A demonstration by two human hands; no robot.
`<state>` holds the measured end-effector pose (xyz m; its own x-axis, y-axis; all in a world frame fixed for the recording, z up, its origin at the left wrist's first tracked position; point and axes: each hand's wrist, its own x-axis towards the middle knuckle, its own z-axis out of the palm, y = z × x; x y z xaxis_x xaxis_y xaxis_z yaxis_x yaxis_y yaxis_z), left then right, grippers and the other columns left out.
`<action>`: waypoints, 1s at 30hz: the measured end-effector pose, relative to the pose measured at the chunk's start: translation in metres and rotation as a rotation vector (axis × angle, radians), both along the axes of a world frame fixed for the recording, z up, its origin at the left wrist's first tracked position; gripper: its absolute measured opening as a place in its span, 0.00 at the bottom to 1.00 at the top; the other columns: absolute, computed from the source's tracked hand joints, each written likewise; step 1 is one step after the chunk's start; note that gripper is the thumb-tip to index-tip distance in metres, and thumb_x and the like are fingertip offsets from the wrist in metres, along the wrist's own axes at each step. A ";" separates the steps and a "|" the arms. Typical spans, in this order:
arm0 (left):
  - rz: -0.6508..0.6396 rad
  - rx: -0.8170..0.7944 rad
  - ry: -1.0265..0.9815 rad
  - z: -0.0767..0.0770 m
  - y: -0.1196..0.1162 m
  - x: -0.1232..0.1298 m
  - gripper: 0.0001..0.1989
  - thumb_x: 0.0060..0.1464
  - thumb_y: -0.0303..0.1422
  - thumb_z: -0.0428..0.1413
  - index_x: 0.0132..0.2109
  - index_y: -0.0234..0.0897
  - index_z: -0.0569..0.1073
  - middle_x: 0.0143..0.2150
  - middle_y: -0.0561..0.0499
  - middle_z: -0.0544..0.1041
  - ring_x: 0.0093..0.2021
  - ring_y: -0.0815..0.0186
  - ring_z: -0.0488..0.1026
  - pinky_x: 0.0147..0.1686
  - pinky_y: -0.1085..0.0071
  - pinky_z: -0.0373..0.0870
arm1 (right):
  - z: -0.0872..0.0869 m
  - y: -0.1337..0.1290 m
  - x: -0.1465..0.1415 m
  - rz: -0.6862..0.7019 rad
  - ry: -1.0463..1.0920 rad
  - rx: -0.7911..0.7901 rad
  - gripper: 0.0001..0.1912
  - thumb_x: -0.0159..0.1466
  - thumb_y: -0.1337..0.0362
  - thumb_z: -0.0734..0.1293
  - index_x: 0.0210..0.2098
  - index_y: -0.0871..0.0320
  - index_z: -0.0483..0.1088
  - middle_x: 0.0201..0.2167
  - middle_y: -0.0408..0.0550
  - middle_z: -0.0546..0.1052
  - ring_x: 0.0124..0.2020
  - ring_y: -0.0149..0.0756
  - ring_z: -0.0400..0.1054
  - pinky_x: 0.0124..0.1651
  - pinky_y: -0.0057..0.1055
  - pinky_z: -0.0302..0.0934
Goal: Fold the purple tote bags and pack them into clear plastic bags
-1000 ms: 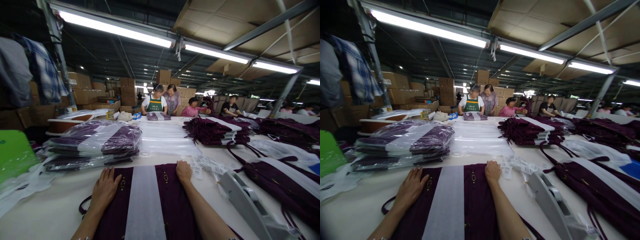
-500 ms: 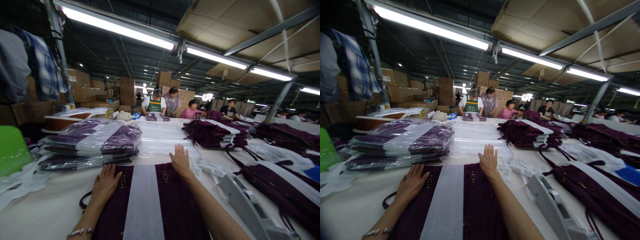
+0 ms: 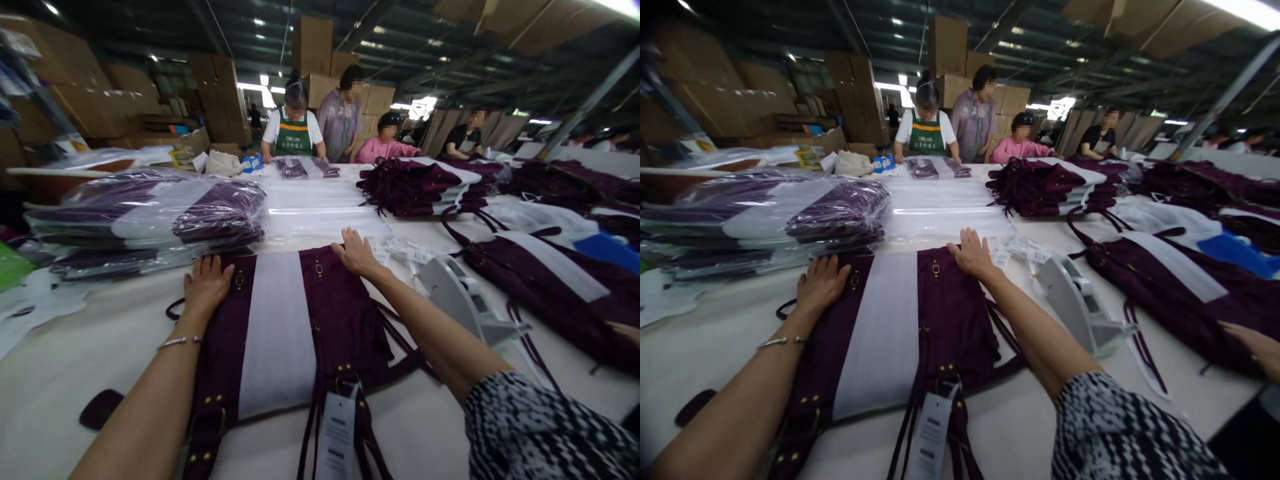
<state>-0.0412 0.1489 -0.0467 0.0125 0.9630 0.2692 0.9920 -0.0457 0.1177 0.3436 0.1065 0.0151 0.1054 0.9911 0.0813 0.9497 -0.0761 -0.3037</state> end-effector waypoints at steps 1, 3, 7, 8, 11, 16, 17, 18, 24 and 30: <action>-0.004 -0.003 -0.001 0.000 0.001 -0.001 0.34 0.66 0.47 0.35 0.68 0.27 0.56 0.70 0.32 0.59 0.71 0.44 0.47 0.62 0.37 0.54 | 0.004 -0.012 -0.002 0.074 -0.005 0.088 0.39 0.72 0.44 0.45 0.73 0.63 0.39 0.74 0.54 0.39 0.74 0.42 0.28 0.72 0.48 0.25; -0.011 -0.011 -0.006 0.001 0.001 -0.001 0.34 0.66 0.48 0.35 0.69 0.28 0.56 0.70 0.32 0.58 0.72 0.44 0.47 0.63 0.37 0.54 | 0.001 -0.043 -0.007 0.195 -0.027 0.219 0.38 0.72 0.44 0.45 0.73 0.60 0.38 0.74 0.53 0.40 0.74 0.41 0.29 0.73 0.47 0.25; -0.006 -0.044 -0.031 0.004 0.002 -0.001 0.34 0.66 0.48 0.35 0.69 0.28 0.54 0.71 0.33 0.56 0.72 0.45 0.45 0.64 0.39 0.51 | -0.038 -0.091 -0.013 0.167 -0.007 0.023 0.39 0.71 0.44 0.50 0.72 0.62 0.45 0.74 0.55 0.45 0.74 0.45 0.31 0.72 0.49 0.25; -0.006 -0.059 -0.039 0.006 0.002 -0.001 0.34 0.66 0.48 0.35 0.69 0.27 0.54 0.71 0.32 0.56 0.72 0.45 0.45 0.65 0.40 0.51 | -0.046 -0.095 -0.014 0.147 0.033 -0.042 0.39 0.70 0.44 0.52 0.72 0.63 0.47 0.74 0.55 0.44 0.74 0.45 0.31 0.72 0.50 0.24; -0.011 -0.107 -0.063 0.019 -0.003 -0.002 0.35 0.64 0.46 0.38 0.68 0.25 0.56 0.70 0.30 0.57 0.71 0.41 0.48 0.63 0.39 0.55 | -0.049 -0.093 -0.012 0.143 0.156 -0.111 0.38 0.70 0.46 0.56 0.71 0.63 0.50 0.74 0.55 0.44 0.74 0.48 0.32 0.72 0.52 0.27; -0.079 -0.011 -0.087 0.055 -0.037 0.007 0.33 0.61 0.45 0.44 0.65 0.23 0.61 0.69 0.27 0.58 0.70 0.37 0.51 0.63 0.38 0.53 | -0.008 -0.104 0.027 0.119 0.239 -0.077 0.28 0.73 0.54 0.52 0.68 0.58 0.57 0.65 0.52 0.67 0.63 0.37 0.63 0.64 0.34 0.56; -0.127 0.023 -0.094 0.062 -0.048 0.015 0.32 0.61 0.43 0.44 0.64 0.23 0.63 0.68 0.29 0.59 0.70 0.40 0.52 0.65 0.42 0.52 | -0.002 -0.113 0.038 0.093 0.232 -0.072 0.27 0.72 0.56 0.54 0.67 0.59 0.59 0.61 0.53 0.71 0.59 0.37 0.68 0.60 0.32 0.59; -0.188 0.047 -0.104 0.067 -0.060 0.026 0.30 0.61 0.41 0.45 0.62 0.24 0.65 0.67 0.31 0.62 0.69 0.43 0.54 0.66 0.46 0.52 | 0.002 -0.122 0.048 0.064 0.214 -0.077 0.26 0.71 0.58 0.57 0.65 0.61 0.63 0.58 0.54 0.74 0.55 0.38 0.71 0.58 0.31 0.61; -0.714 0.001 -0.136 0.077 -0.128 0.155 0.17 0.65 0.33 0.44 0.54 0.43 0.73 0.56 0.50 0.74 0.55 0.66 0.72 0.57 0.72 0.66 | 0.001 -0.175 0.053 0.028 0.008 -0.151 0.24 0.58 0.65 0.70 0.54 0.63 0.73 0.46 0.58 0.80 0.48 0.46 0.74 0.48 0.32 0.65; -1.044 -0.122 0.069 0.060 -0.159 0.245 0.19 0.59 0.24 0.47 0.51 0.46 0.75 0.55 0.51 0.77 0.48 0.63 0.77 0.45 0.70 0.74 | -0.008 -0.179 0.018 0.035 -0.141 -0.127 0.13 0.66 0.72 0.61 0.46 0.66 0.75 0.45 0.62 0.79 0.49 0.48 0.74 0.50 0.40 0.67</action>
<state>0.2043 -0.0100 0.0132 0.8628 0.4864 0.1379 0.4721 -0.8727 0.1242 0.3614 -0.0725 0.0071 0.0670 0.9972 -0.0335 0.9849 -0.0714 -0.1579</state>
